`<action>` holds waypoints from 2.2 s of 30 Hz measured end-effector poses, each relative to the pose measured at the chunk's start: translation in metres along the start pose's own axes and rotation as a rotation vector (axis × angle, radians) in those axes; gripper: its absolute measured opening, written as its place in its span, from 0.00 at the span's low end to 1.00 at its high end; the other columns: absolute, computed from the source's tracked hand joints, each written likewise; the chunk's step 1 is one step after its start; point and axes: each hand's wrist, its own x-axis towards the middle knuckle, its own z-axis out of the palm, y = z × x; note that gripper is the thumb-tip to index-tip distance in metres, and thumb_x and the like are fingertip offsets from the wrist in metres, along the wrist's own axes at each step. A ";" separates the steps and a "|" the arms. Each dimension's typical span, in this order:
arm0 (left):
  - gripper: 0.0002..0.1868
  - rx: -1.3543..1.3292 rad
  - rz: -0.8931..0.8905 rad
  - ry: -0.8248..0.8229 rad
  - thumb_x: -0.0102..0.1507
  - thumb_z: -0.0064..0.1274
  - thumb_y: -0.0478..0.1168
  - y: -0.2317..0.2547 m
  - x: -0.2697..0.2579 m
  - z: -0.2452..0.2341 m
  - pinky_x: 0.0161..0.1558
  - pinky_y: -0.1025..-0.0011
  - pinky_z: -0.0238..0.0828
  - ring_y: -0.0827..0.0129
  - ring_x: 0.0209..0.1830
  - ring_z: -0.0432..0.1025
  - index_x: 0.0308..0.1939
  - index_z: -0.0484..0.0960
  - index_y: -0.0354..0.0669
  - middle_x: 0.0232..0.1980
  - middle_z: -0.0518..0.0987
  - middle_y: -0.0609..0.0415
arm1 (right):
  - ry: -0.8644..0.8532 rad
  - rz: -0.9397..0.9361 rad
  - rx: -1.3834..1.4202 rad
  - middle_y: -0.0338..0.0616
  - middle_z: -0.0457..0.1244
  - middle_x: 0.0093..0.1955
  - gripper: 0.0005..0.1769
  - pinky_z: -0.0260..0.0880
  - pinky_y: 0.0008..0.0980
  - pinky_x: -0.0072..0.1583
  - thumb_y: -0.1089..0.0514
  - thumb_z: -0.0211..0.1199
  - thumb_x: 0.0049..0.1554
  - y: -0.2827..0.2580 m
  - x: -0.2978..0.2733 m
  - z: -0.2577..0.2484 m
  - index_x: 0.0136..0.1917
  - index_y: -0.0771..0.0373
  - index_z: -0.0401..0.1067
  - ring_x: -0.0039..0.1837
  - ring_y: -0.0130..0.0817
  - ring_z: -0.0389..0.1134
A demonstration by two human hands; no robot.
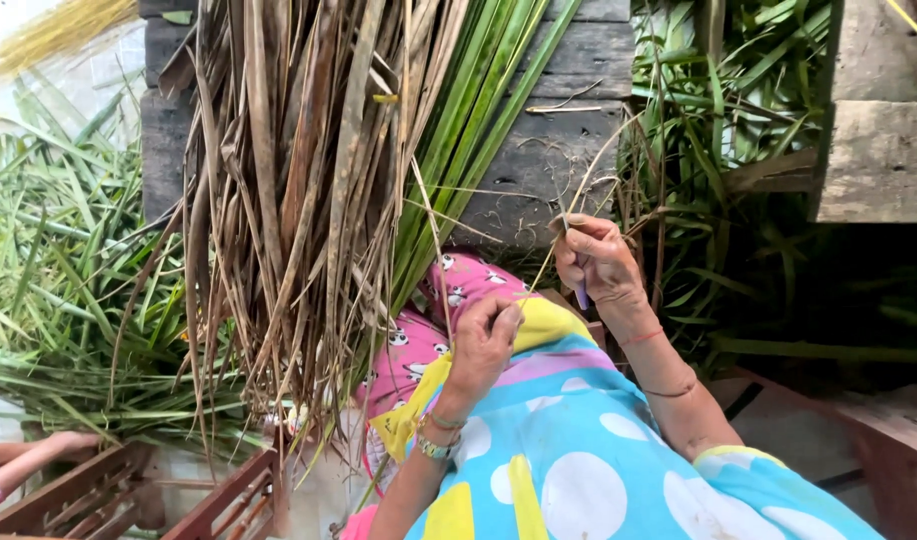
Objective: Stripping the leafy part from palm fronds using a small knife to collect the central midribs for broom making.
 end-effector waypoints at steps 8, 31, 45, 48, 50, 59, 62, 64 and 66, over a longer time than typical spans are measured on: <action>0.13 0.080 -0.219 -0.127 0.71 0.47 0.38 0.021 -0.035 -0.035 0.17 0.78 0.50 0.80 0.16 0.54 0.29 0.70 0.46 0.20 0.61 0.63 | -0.010 -0.017 0.016 0.40 0.59 0.30 0.08 0.52 0.28 0.23 0.62 0.66 0.59 -0.032 0.021 -0.002 0.52 0.66 0.77 0.25 0.28 0.56; 0.08 0.641 0.301 0.064 0.71 0.47 0.39 -0.020 -0.010 -0.045 0.40 0.64 0.76 0.59 0.32 0.76 0.39 0.81 0.45 0.31 0.77 0.51 | -0.080 0.048 -0.342 0.55 0.58 0.22 0.17 0.52 0.30 0.17 0.63 0.62 0.56 -0.027 -0.019 0.059 0.59 0.66 0.72 0.16 0.34 0.56; 0.11 0.565 0.144 0.102 0.70 0.46 0.41 -0.004 0.004 -0.021 0.39 0.59 0.75 0.55 0.31 0.77 0.36 0.82 0.48 0.29 0.80 0.48 | -0.147 0.166 -0.208 0.54 0.56 0.19 0.05 0.52 0.25 0.19 0.74 0.65 0.50 0.022 -0.051 0.081 0.43 0.77 0.74 0.17 0.26 0.47; 0.11 0.591 0.158 0.096 0.70 0.46 0.41 -0.010 -0.002 -0.025 0.37 0.62 0.74 0.59 0.28 0.74 0.34 0.79 0.49 0.27 0.77 0.51 | -0.081 0.173 -0.148 0.56 0.55 0.20 0.05 0.52 0.27 0.18 0.75 0.63 0.51 0.035 -0.037 0.051 0.43 0.75 0.74 0.16 0.30 0.48; 0.11 0.581 0.153 0.092 0.70 0.46 0.40 -0.011 -0.008 -0.027 0.36 0.62 0.73 0.61 0.26 0.72 0.34 0.78 0.48 0.25 0.76 0.51 | -0.035 0.160 -0.100 0.57 0.55 0.20 0.08 0.53 0.29 0.18 0.76 0.61 0.52 0.038 -0.026 0.033 0.46 0.75 0.74 0.16 0.33 0.50; 0.10 0.547 0.102 0.043 0.70 0.47 0.39 -0.006 -0.033 -0.041 0.32 0.67 0.72 0.67 0.22 0.68 0.33 0.78 0.50 0.23 0.73 0.54 | 0.019 0.173 -0.075 0.54 0.63 0.24 0.12 0.64 0.27 0.21 0.72 0.62 0.55 0.017 -0.003 0.011 0.53 0.74 0.76 0.19 0.33 0.61; 0.11 0.531 0.100 0.041 0.70 0.46 0.39 -0.002 -0.040 -0.046 0.31 0.69 0.71 0.71 0.23 0.65 0.32 0.77 0.50 0.22 0.71 0.55 | 0.034 0.193 -0.062 0.56 0.59 0.23 0.12 0.56 0.31 0.19 0.72 0.62 0.54 0.010 -0.003 0.015 0.51 0.64 0.78 0.18 0.37 0.56; 0.10 0.605 0.102 -0.041 0.72 0.42 0.39 0.001 -0.044 -0.051 0.29 0.72 0.61 0.75 0.26 0.64 0.37 0.75 0.44 0.32 0.74 0.60 | -0.035 0.235 -0.136 0.46 0.60 0.25 0.05 0.45 0.25 0.23 0.65 0.69 0.52 -0.005 -0.011 0.038 0.44 0.64 0.77 0.22 0.28 0.52; 0.10 0.610 0.104 -0.043 0.72 0.42 0.39 0.002 -0.046 -0.053 0.28 0.73 0.62 0.75 0.25 0.66 0.37 0.76 0.44 0.33 0.76 0.60 | -0.071 0.229 -0.097 0.47 0.61 0.26 0.07 0.48 0.26 0.23 0.67 0.69 0.52 -0.002 -0.009 0.035 0.46 0.68 0.77 0.22 0.29 0.53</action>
